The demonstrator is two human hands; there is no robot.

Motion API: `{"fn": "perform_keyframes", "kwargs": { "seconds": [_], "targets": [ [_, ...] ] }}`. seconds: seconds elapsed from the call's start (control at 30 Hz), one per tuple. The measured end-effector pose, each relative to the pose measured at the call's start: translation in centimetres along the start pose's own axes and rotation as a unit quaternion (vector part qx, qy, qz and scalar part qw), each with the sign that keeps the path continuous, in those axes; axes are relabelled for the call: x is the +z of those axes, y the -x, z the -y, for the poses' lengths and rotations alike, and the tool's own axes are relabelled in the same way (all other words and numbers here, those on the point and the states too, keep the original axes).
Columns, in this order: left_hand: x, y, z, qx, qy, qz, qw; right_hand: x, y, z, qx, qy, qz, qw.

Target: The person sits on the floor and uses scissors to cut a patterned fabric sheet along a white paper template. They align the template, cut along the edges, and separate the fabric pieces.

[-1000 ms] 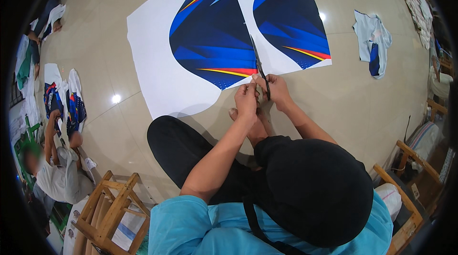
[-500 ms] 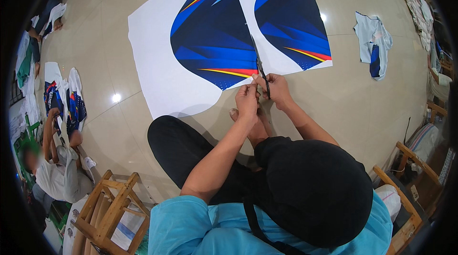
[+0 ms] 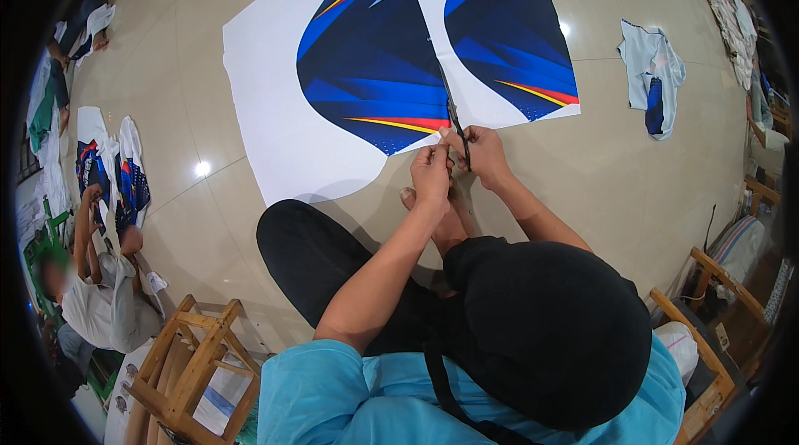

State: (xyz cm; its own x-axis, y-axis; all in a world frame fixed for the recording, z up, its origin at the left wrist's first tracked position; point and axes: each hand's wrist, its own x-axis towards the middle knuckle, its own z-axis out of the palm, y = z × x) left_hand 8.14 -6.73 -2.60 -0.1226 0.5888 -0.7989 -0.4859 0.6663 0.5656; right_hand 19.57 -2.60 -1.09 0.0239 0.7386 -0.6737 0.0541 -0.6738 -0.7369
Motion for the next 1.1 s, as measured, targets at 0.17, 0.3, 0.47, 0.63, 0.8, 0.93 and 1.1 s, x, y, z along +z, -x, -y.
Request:
{"fn": "perform_keyframes", "kwargs": {
  "seconds": [0.17, 0.3, 0.47, 0.63, 0.8, 0.93, 1.1],
  "targets": [
    [0.1, 0.1, -0.2, -0.008, -0.001, -0.008, 1.0, 0.2, -0.5, 0.9, 0.027, 0.014, 0.001, 1.0],
    [0.2, 0.2, -0.4, -0.013, 0.006, -0.004, 1.0, 0.5, -1.3, 1.9, 0.022, 0.019, 0.001, 1.0],
    [0.1, 0.3, -0.5, -0.018, 0.005, -0.005, 1.0, 0.8, -2.0, 2.3, 0.018, 0.027, -0.006, 0.999],
    [0.2, 0.5, -0.6, -0.018, 0.003, -0.004, 1.0, 1.0, -2.2, 2.4, 0.015, 0.017, -0.01, 1.0],
    [0.1, 0.4, -0.4, -0.015, -0.002, -0.006, 1.0, 1.2, -2.1, 2.5, 0.012, 0.011, -0.007, 1.0],
    [0.2, 0.4, -0.4, -0.013, 0.001, -0.001, 1.0, 1.0, -2.4, 2.1, 0.004, 0.02, -0.008, 1.0],
    [0.2, 0.4, -0.5, -0.011, 0.001, 0.003, 1.0, 0.9, -2.4, 2.1, -0.002, 0.026, -0.006, 1.0]
  ]
}}
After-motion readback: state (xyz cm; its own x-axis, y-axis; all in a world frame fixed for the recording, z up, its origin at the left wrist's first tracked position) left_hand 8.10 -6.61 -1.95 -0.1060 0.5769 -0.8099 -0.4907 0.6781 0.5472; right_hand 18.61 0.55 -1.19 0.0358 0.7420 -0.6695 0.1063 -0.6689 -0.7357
